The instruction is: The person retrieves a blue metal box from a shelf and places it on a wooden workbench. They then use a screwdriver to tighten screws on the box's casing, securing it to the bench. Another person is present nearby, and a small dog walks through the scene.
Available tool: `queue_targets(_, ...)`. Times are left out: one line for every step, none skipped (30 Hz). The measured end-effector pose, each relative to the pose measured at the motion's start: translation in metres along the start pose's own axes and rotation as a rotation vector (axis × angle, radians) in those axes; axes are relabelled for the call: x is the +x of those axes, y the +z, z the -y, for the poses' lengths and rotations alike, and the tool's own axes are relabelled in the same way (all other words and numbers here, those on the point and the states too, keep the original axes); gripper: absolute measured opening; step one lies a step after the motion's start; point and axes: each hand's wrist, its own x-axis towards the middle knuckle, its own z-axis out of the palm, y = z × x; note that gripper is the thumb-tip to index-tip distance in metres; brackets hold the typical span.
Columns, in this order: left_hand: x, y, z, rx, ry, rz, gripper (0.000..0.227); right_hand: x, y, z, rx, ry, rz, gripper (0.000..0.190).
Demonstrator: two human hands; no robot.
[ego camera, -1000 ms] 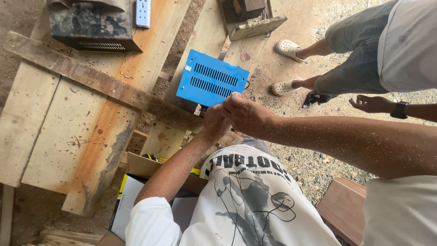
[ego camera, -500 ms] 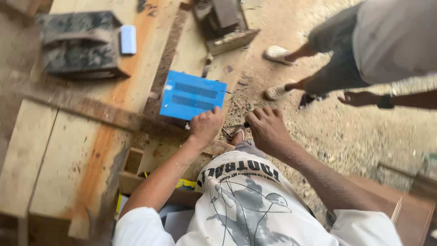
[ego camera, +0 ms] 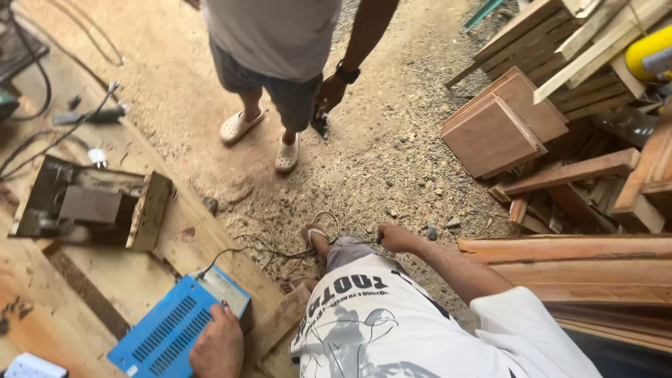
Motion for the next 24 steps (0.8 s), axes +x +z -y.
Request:
queue_targets(0.002, 0.0, 0.0, 0.034, -0.035, 0.068, 0.027, -0.004, 0.006, -0.009, -0.001, 0.017, -0.018, 0.026)
queue_targets(0.008, 0.001, 0.001, 0.068, -0.07, 0.135, 0.03, -0.007, 0.012, -0.015, -0.001, 0.035, -0.035, 0.026)
queue_targets(0.004, -0.001, 0.001, 0.035, -0.077, 0.12, 0.03, -0.012, 0.017, -0.021, 0.011, 0.08, -0.002, 0.025)
queue_targets(0.003, -0.001, 0.002, 0.002, -0.085, 0.105, 0.031, -0.016, 0.022, -0.025, 0.024, 0.127, 0.031, 0.024)
queue_targets(-0.001, -0.003, 0.001, -0.031, -0.106, 0.089, 0.033, -0.015, 0.021, -0.027, 0.026, 0.165, 0.066, 0.024)
queue_targets(-0.001, -0.003, 0.001, -0.087, -0.051, 0.066, 0.029, -0.014, 0.021, -0.028, 0.055, 0.138, 0.065, 0.024)
queue_targets(-0.001, -0.001, 0.003, -0.136, -0.014, 0.04, 0.026, -0.009, 0.021, -0.027, 0.075, 0.098, 0.07, 0.025)
queue_targets(0.002, 0.001, 0.005, -0.186, 0.023, 0.013, 0.023, -0.006, 0.021, -0.025, 0.096, 0.058, 0.076, 0.026)
queue_targets(0.002, 0.001, 0.005, -0.21, 0.02, 0.082, 0.019, -0.001, 0.017, -0.023, 0.139, 0.045, 0.105, 0.026)
queue_targets(0.005, 0.004, 0.003, -0.239, 0.015, 0.15, 0.016, 0.003, 0.012, -0.021, 0.181, 0.036, 0.135, 0.026)
queue_targets(0.002, 0.007, 0.002, -0.319, 0.038, 0.024, 0.008, 0.012, 0.01, -0.017, 0.22, 0.029, 0.172, 0.026)
queue_targets(0.0, 0.012, -0.002, -0.262, 0.018, 0.056, 0.008, 0.018, 0.008, -0.014, 0.272, -0.048, 0.192, 0.025)
queue_targets(0.002, 0.015, -0.007, -0.225, 0.017, 0.017, 0.012, 0.031, 0.0, -0.008, 0.33, -0.134, 0.202, 0.025)
queue_targets(0.002, 0.017, -0.013, -0.116, -0.023, 0.059, 0.007, 0.044, -0.006, -0.001, 0.323, -0.136, 0.215, 0.025)
queue_targets(0.003, 0.018, -0.018, -0.139, -0.066, 0.054, 0.004, 0.051, -0.009, 0.005, 0.32, -0.134, 0.222, 0.025)
queue_targets(0.003, 0.018, -0.02, -0.161, -0.109, 0.047, 0.003, 0.06, -0.01, 0.013, 0.316, -0.133, 0.23, 0.026)
queue_targets(0.005, 0.019, -0.024, -0.169, -0.139, 0.014, 0.012, 0.056, -0.007, 0.011, 0.308, -0.141, 0.258, 0.025)
queue_targets(0.004, 0.018, -0.027, -0.173, -0.168, -0.02, 0.022, 0.055, -0.005, 0.011, 0.299, -0.149, 0.287, 0.024)
queue_targets(0.003, 0.017, -0.029, -0.188, -0.205, 0.026, 0.025, 0.067, -0.008, 0.019, 0.311, -0.146, 0.293, 0.024)
queue_targets(0.001, 0.014, -0.031, -0.203, -0.241, 0.072, 0.028, 0.083, -0.012, 0.031, 0.253, -0.168, 0.321, 0.025)
queue_targets(0.006, 0.013, -0.028, -0.225, -0.232, 0.114, 0.032, 0.087, -0.008, 0.032, 0.228, -0.169, 0.322, 0.026)
queue_targets(0.009, 0.013, -0.025, -0.254, -0.295, 0.152, 0.032, 0.095, -0.007, 0.034, 0.204, -0.169, 0.324, 0.027)
queue_targets(0.01, 0.011, -0.024, -0.292, -0.325, 0.204, 0.032, 0.087, 0.0, 0.021, 0.241, -0.171, 0.353, 0.026)
queue_targets(0.009, 0.01, -0.021, -0.327, -0.355, 0.257, 0.032, 0.083, 0.004, 0.011, 0.28, -0.175, 0.38, 0.025)
